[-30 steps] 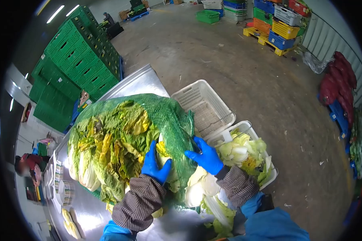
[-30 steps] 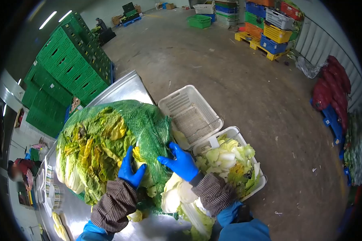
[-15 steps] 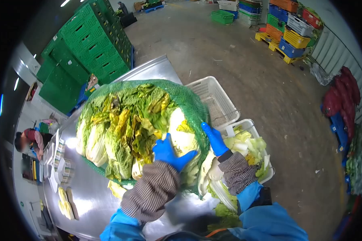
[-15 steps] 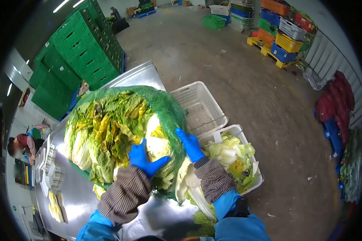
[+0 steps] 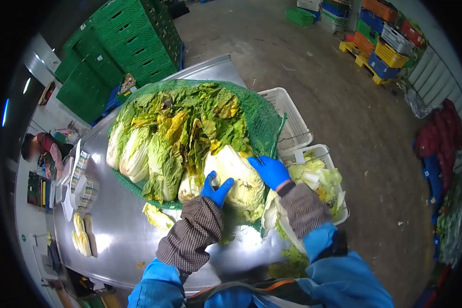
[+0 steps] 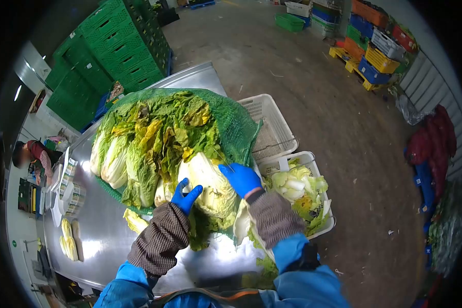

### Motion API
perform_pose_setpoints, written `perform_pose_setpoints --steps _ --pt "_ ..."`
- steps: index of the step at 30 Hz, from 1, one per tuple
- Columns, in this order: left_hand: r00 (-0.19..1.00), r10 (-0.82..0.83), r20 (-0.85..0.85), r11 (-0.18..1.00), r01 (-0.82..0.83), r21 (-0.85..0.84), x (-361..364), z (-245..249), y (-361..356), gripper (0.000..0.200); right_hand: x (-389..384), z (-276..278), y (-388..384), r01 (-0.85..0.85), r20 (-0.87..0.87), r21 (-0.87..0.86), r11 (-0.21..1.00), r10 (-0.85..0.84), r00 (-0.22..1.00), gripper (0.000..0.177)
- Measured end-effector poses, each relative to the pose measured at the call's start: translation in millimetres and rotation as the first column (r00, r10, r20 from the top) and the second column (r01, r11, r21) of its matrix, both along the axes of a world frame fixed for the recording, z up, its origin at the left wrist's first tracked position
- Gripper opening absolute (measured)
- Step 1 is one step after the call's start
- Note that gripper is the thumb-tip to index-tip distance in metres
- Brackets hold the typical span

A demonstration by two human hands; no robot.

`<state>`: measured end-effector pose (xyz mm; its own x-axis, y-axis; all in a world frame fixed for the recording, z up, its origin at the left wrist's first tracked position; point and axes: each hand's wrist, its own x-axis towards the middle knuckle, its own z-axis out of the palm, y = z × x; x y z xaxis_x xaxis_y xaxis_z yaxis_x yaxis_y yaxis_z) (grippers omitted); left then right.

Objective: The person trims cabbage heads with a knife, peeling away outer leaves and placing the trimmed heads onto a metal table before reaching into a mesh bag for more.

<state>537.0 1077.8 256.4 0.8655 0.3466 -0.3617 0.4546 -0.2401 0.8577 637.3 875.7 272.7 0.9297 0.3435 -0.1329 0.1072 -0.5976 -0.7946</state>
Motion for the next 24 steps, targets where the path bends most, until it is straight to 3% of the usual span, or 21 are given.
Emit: perform_pose_setpoints --steps 2,4,5,6,9,13,14,16,18,19,20,21,22,24 --pt "0.995 0.037 0.094 0.996 -0.028 -0.089 -1 -33 4 0.094 12 -19 9 -0.019 -0.069 0.02 1.0 0.02 0.997 0.06" --pt "0.959 0.092 0.269 0.995 -0.102 0.022 7 -62 -11 0.1 17 -42 17 -0.031 -0.138 0.034 0.999 0.036 0.99 0.067" --pt "0.942 0.159 0.295 0.987 -0.157 -0.031 5 -56 -26 0.106 12 -54 19 -0.013 -0.059 0.142 0.99 0.022 0.998 0.067" --pt "0.92 0.226 0.322 0.974 -0.209 -0.086 3 -41 -35 0.112 -2 -42 19 0.021 -0.047 0.142 0.99 -0.015 0.999 0.067" --pt "0.952 0.239 0.19 0.91 -0.151 -0.386 -20 12 -39 0.112 -47 6 14 0.11 0.026 0.177 0.978 -0.116 0.993 0.063" --pt "0.972 0.059 0.229 0.913 0.04 -0.406 -87 43 1 0.097 -124 66 17 0.047 0.142 0.058 0.997 -0.054 0.988 0.059" --pt "0.947 -0.05 0.317 0.958 0.135 -0.252 -106 44 20 0.097 -146 70 21 0.019 0.202 0.054 0.998 -0.03 0.979 0.058" --pt "0.958 -0.165 0.235 0.913 0.239 -0.331 -136 74 56 0.11 -184 75 28 -0.054 0.061 0.137 0.989 0.046 0.997 0.055" --pt "0.923 -0.3 0.242 0.901 0.357 -0.245 -161 64 91 0.113 -206 52 33 0.016 0.133 0.229 0.973 -0.048 0.99 0.052" --pt "0.874 -0.421 0.243 0.901 0.433 0.002 -174 30 118 0.116 -203 18 32 0.089 -0.072 0.294 0.952 -0.071 0.995 0.051" --pt "0.796 -0.57 0.206 0.821 0.541 0.182 -185 12 138 0.115 -200 -9 27 0.175 -0.276 0.34 0.924 -0.08 0.958 0.05" --pt "0.817 -0.549 0.179 0.832 0.512 0.215 -195 14 140 0.113 -200 -3 21 0.159 -0.384 0.233 0.96 -0.06 0.921 0.042" --pt "0.835 -0.528 0.154 0.839 0.484 0.25 -201 20 138 0.112 -206 -11 15 0.109 -0.303 0.179 0.978 -0.051 0.952 0.039" --pt "0.854 -0.515 0.073 0.764 0.419 0.491 -204 40 129 0.11 -215 -30 9 0.027 -0.139 0.058 0.998 -0.019 0.99 0.033"
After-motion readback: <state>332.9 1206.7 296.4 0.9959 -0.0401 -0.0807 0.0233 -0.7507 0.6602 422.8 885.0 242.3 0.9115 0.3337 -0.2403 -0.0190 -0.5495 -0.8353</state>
